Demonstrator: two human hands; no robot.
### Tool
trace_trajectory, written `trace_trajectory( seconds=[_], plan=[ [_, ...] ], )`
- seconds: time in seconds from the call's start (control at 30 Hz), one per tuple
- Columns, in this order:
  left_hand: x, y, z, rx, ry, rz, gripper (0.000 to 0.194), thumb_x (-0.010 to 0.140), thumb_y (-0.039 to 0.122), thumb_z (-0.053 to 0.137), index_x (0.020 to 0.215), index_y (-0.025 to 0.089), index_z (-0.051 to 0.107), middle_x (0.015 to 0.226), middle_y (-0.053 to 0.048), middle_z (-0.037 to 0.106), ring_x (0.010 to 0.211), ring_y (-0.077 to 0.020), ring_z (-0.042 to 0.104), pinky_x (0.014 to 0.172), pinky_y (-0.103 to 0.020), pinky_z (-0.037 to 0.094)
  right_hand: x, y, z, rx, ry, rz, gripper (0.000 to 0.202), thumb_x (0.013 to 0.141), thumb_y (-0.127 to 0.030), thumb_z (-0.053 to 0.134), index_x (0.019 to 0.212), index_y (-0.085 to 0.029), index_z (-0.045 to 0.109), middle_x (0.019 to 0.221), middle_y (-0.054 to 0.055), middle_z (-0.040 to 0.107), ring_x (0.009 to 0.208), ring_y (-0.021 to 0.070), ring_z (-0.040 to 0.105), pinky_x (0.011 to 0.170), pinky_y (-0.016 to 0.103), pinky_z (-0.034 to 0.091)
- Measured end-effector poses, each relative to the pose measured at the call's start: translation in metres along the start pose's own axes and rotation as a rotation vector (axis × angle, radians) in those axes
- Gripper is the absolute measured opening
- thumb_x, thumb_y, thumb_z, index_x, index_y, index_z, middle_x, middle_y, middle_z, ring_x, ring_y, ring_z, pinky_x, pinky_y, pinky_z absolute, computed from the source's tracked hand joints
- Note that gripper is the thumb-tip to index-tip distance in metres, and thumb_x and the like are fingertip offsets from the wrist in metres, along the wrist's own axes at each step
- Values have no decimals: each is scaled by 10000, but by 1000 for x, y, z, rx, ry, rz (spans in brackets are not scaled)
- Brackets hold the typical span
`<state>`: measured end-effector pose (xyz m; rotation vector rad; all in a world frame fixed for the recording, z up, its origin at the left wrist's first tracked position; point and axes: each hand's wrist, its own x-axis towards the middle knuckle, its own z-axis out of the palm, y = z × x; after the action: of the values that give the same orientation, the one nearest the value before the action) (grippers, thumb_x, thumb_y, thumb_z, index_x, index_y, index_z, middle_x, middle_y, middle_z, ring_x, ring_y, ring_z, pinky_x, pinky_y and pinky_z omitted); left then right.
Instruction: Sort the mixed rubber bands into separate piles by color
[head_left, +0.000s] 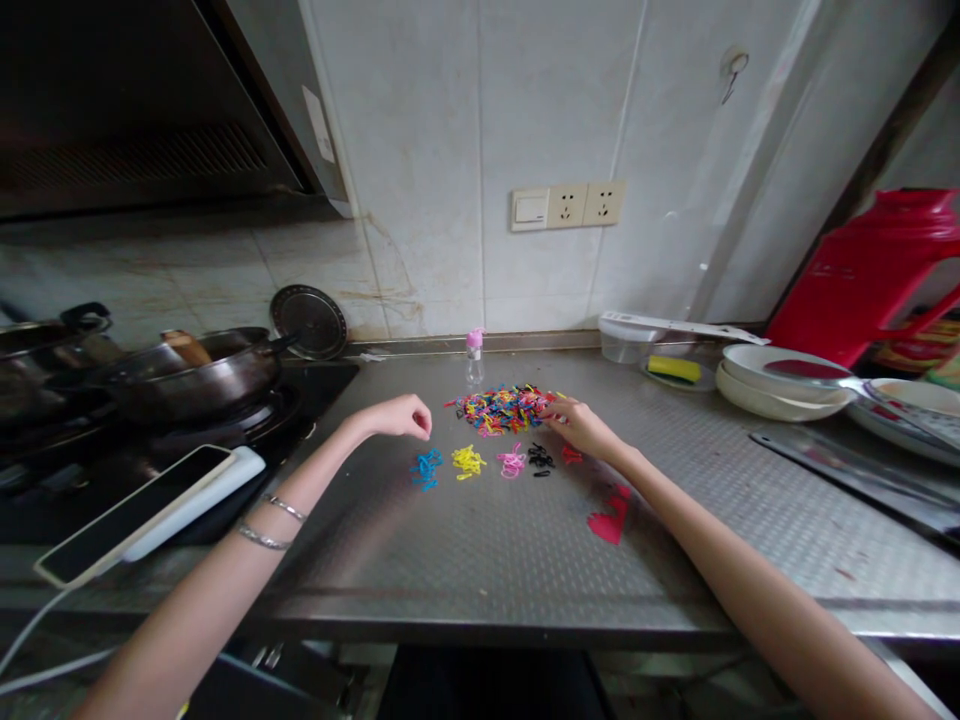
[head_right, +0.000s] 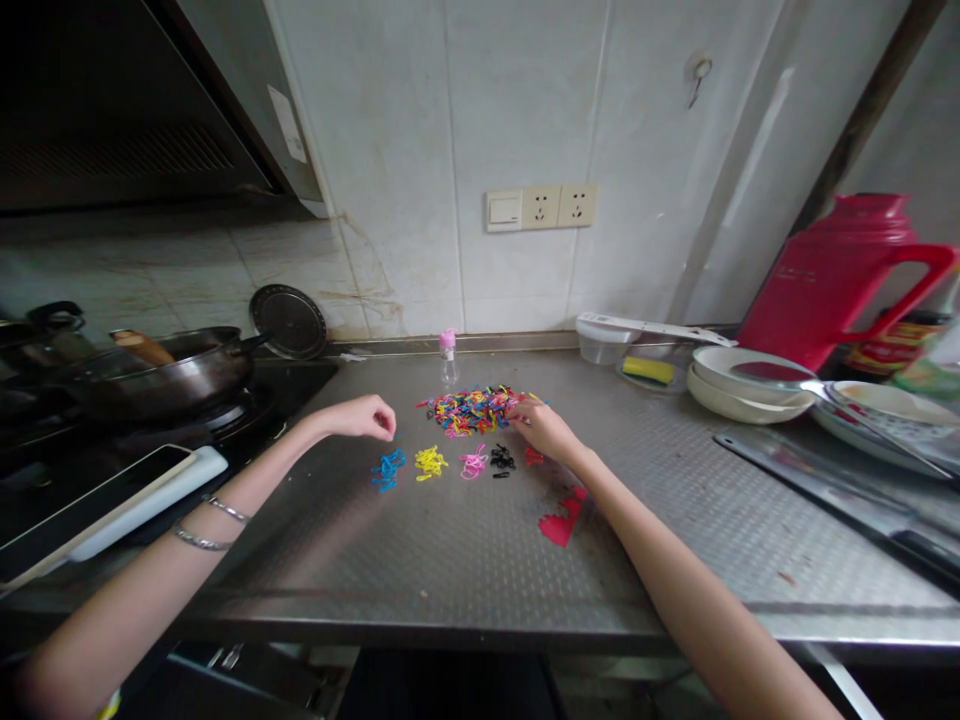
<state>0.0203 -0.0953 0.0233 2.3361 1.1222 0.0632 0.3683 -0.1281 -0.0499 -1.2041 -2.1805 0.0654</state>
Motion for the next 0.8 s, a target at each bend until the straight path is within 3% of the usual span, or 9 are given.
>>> trace_trajectory(
  seconds=[0.2, 0.37, 0.5, 0.8],
  plan=[
    [-16, -17, 8, -39, -82, -63, 168, 592, 253, 614, 704, 138, 664, 605, -2, 614, 535, -95, 488, 514, -188, 326, 1, -4, 0, 7, -8, 9, 195, 765, -149, 469, 849, -173, 644, 863, 61, 643, 821, 174, 572, 755, 296, 437],
    [-10, -14, 3, -57, 21, -40, 214, 615, 281, 613, 763, 132, 660, 626, -5, 615, 541, -95, 491, 519, -191, 335, 1, -10, -3, 24, 11, 23, 193, 772, -162, 467, 848, -174, 643, 839, 59, 643, 782, 167, 574, 731, 285, 439],
    [13, 7, 8, -87, 167, 82, 188, 646, 268, 601, 748, 121, 661, 676, -25, 636, 622, -112, 531, 594, -204, 374, 2, -14, -5, 50, 27, 30, 184, 783, -191, 475, 858, -174, 641, 836, 61, 633, 756, 159, 568, 711, 274, 442],
    [75, 71, 51, -30, 346, 208, 336, 676, 307, 615, 960, 132, 653, 751, -41, 656, 623, -124, 532, 584, -219, 373, 3, -22, -6, 84, 82, -17, 201, 801, -198, 468, 922, -178, 628, 887, 62, 651, 829, 167, 582, 771, 298, 434]
  ],
)
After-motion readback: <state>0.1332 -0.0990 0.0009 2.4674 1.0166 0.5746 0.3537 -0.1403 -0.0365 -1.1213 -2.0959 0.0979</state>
